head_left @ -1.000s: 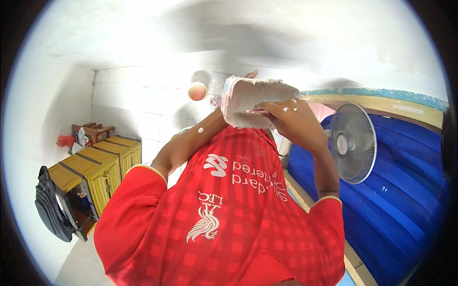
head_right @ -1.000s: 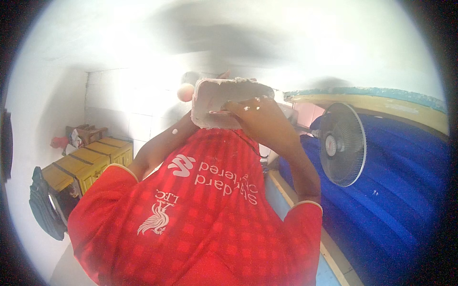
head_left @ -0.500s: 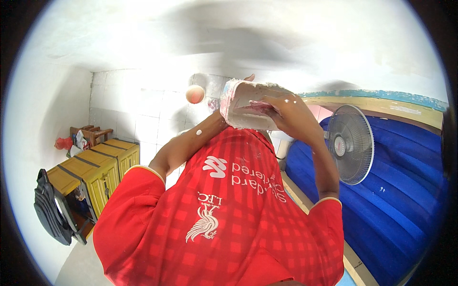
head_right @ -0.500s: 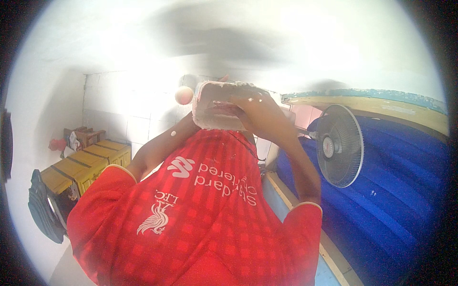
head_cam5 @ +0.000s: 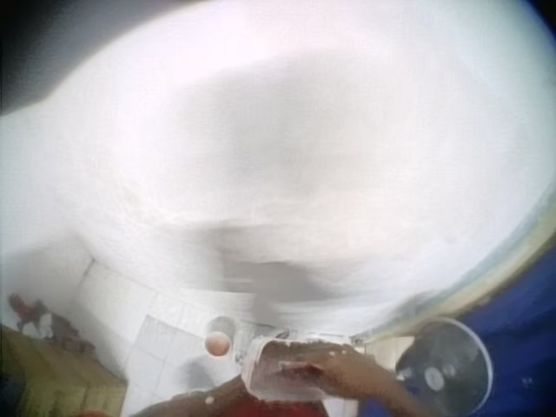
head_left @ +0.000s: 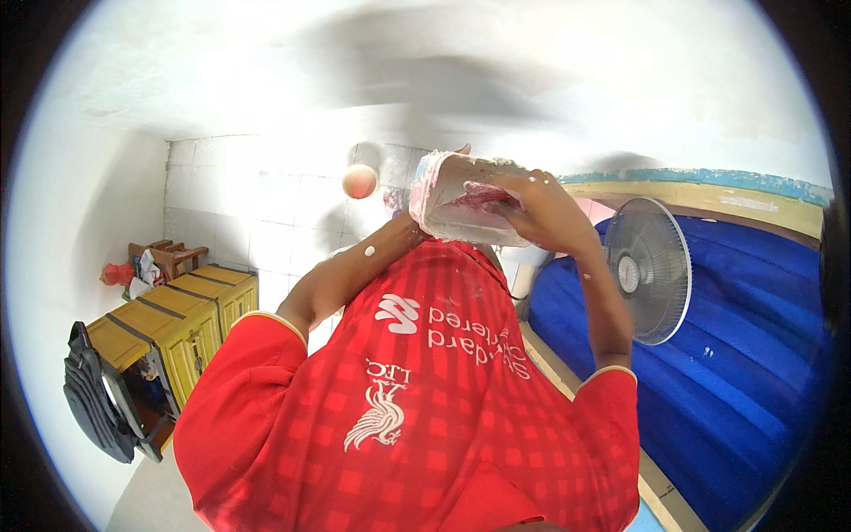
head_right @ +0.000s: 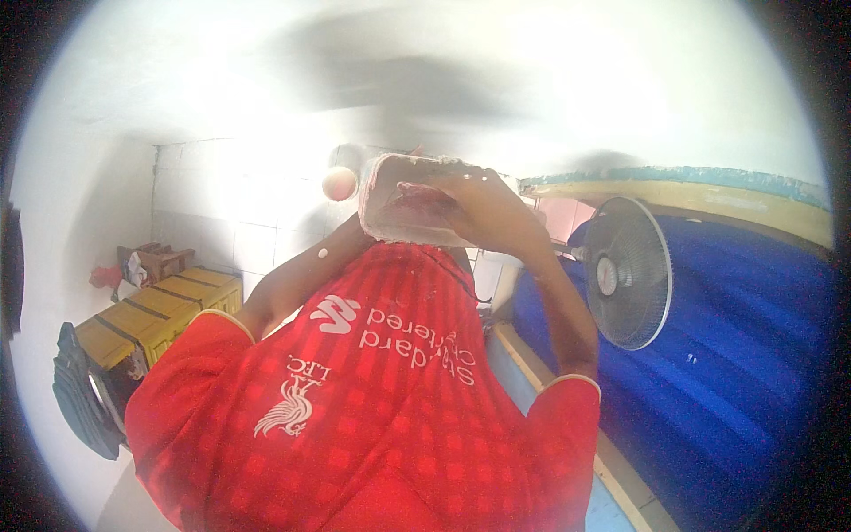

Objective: The person repeatedly scoops white paint from a small container and applies it to the ceiling using a hand-held tool. They work in a small room, moving the tool in broad strokes to cover the ceiling surface.

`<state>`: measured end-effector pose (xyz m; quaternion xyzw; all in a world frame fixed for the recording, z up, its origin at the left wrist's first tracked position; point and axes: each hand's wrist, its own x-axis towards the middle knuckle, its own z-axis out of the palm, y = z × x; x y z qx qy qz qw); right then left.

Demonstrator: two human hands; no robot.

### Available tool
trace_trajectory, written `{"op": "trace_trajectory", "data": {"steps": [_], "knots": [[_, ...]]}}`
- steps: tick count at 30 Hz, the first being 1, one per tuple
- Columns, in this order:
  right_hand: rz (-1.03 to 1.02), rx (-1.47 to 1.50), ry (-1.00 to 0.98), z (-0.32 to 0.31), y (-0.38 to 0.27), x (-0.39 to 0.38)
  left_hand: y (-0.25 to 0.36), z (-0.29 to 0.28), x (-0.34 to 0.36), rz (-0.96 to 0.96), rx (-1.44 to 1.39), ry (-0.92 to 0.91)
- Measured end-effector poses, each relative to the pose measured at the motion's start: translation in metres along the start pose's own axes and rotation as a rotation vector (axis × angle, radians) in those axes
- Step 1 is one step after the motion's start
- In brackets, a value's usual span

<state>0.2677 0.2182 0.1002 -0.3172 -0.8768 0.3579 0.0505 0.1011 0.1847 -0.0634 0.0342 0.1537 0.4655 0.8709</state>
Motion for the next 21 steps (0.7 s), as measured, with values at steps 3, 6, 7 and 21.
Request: {"op": "trace_trajectory", "data": {"steps": [3,6,7,21], "knots": [[0.017,-0.12,-0.001,0.012,0.011,0.002,0.007,0.01,-0.003,-0.057,-0.144,-0.23],[-0.054,-0.126,-0.027,0.007,0.006,0.006,-0.009,-0.012,0.009,0.129,0.088,-0.136],[-0.087,-0.078,-0.034,0.005,0.006,0.006,-0.031,-0.047,0.021,0.28,0.303,-0.086],[0.313,1.263,0.585,0.009,0.084,-0.06,-0.025,-0.065,0.026,-0.014,-0.091,0.063]]}}
